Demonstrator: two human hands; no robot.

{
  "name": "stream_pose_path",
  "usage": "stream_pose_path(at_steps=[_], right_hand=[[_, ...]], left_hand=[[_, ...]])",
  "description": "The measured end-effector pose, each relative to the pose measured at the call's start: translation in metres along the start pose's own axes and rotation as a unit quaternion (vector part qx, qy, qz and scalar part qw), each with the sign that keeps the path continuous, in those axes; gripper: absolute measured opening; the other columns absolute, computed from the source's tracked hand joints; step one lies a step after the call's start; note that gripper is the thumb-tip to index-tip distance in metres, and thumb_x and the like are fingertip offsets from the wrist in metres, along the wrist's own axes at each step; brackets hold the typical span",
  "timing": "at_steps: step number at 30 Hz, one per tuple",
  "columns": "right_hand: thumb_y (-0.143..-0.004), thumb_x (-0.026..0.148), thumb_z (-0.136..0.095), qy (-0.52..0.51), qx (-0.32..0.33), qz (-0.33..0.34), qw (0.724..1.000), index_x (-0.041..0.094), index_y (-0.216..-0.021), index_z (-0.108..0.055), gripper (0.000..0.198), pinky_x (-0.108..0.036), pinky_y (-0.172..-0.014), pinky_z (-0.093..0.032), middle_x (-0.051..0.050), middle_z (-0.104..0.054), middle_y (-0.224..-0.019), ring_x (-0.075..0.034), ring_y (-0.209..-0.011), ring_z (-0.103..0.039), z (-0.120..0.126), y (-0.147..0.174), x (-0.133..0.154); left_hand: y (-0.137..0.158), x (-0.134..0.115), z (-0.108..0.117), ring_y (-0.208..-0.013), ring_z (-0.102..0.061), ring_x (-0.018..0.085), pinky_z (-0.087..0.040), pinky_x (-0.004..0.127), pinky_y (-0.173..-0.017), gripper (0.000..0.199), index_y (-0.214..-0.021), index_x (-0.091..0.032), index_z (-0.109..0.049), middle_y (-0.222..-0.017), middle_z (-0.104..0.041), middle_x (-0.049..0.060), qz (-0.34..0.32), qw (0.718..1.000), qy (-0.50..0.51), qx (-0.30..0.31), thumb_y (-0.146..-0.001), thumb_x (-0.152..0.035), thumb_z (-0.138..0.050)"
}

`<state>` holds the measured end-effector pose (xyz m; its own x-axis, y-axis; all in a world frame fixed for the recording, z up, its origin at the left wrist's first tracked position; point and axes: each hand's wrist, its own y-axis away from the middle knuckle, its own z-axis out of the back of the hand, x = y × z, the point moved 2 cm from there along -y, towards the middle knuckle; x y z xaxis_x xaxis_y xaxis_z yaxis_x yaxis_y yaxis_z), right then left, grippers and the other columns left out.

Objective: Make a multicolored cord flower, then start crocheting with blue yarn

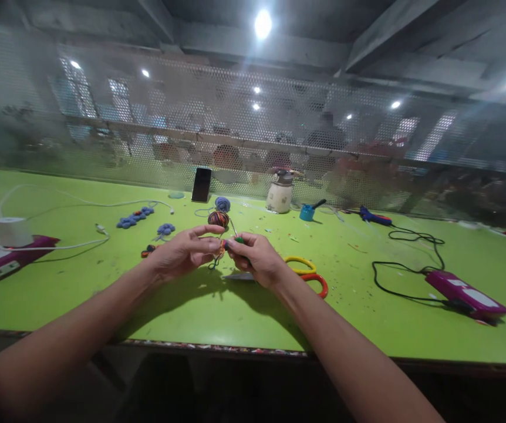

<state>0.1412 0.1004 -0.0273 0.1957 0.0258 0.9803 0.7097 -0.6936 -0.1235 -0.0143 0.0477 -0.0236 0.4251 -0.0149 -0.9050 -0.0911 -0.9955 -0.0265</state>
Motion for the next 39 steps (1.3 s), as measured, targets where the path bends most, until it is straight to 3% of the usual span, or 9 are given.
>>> stream_pose_path(at_steps=[6, 13, 21, 31, 34, 39], right_hand=[[-0.071, 0.037, -0.074, 0.014, -0.043, 0.035, 0.998, 0.015, -0.071, -0.054, 0.03, -0.02, -0.04, -0.016, 0.006, -0.048, -0.054, -0.002, -0.04, -0.032, -0.002, 0.0, -0.002], [-0.071, 0.038, -0.073, -0.016, -0.05, 0.019, 0.998, 0.015, -0.073, -0.052, 0.032, -0.019, -0.039, -0.015, 0.005, -0.052, -0.059, -0.002, -0.039, -0.032, -0.009, 0.001, -0.003], [-0.078, 0.041, -0.067, 0.023, -0.027, 0.001, 0.999, 0.013, -0.074, -0.056, 0.029, -0.02, -0.041, -0.016, 0.004, -0.048, -0.061, -0.003, -0.043, -0.034, -0.005, 0.004, 0.003], [-0.072, 0.032, -0.073, -0.003, 0.03, -0.006, 1.0, 0.014, -0.076, -0.057, 0.024, -0.021, -0.043, -0.017, 0.006, -0.045, -0.057, -0.003, -0.042, -0.032, -0.004, 0.005, 0.004], [-0.071, 0.031, -0.073, -0.032, 0.024, -0.012, 0.999, 0.014, -0.077, -0.056, 0.025, -0.02, -0.042, -0.016, 0.005, -0.048, -0.058, -0.002, -0.042, -0.031, -0.003, 0.004, 0.004], [-0.069, 0.031, -0.075, -0.073, -0.01, -0.002, 0.997, 0.014, -0.078, -0.056, 0.027, -0.019, -0.041, -0.016, 0.003, -0.05, -0.061, -0.003, -0.044, -0.031, -0.006, 0.002, 0.004]], left_hand=[[-0.002, 0.001, 0.001, -0.074, -0.062, 0.013, -0.042, 0.026, -0.068, 0.043, -0.099, -0.014, -0.063, -0.08, -0.067, 0.006, -0.027, 0.999, -0.02, -0.014, -0.059, -0.009, -0.079], [-0.005, 0.004, -0.002, -0.069, -0.061, 0.014, -0.042, 0.026, -0.064, 0.044, -0.098, -0.013, -0.064, -0.076, -0.066, 0.004, -0.093, 0.994, -0.041, -0.032, -0.057, -0.012, -0.081], [-0.003, -0.002, 0.002, -0.071, -0.062, 0.013, -0.043, 0.025, -0.069, 0.046, -0.102, -0.014, -0.062, -0.075, -0.067, 0.004, -0.032, 0.999, -0.012, 0.011, -0.06, -0.006, -0.078], [0.0, -0.005, 0.002, -0.072, -0.062, 0.012, -0.044, 0.022, -0.071, 0.035, -0.097, -0.013, -0.063, -0.077, -0.068, 0.007, 0.003, 1.0, -0.001, 0.031, -0.065, -0.007, -0.075], [0.001, -0.005, 0.001, -0.076, -0.062, 0.013, -0.045, 0.024, -0.073, 0.034, -0.101, -0.013, -0.063, -0.083, -0.068, 0.008, -0.008, 0.999, 0.007, 0.043, -0.069, -0.012, -0.073], [0.001, 0.0, -0.005, -0.081, -0.061, 0.014, -0.044, 0.024, -0.074, 0.048, -0.106, -0.016, -0.062, -0.088, -0.067, 0.005, -0.078, 0.995, -0.002, 0.056, -0.061, -0.005, -0.076]])
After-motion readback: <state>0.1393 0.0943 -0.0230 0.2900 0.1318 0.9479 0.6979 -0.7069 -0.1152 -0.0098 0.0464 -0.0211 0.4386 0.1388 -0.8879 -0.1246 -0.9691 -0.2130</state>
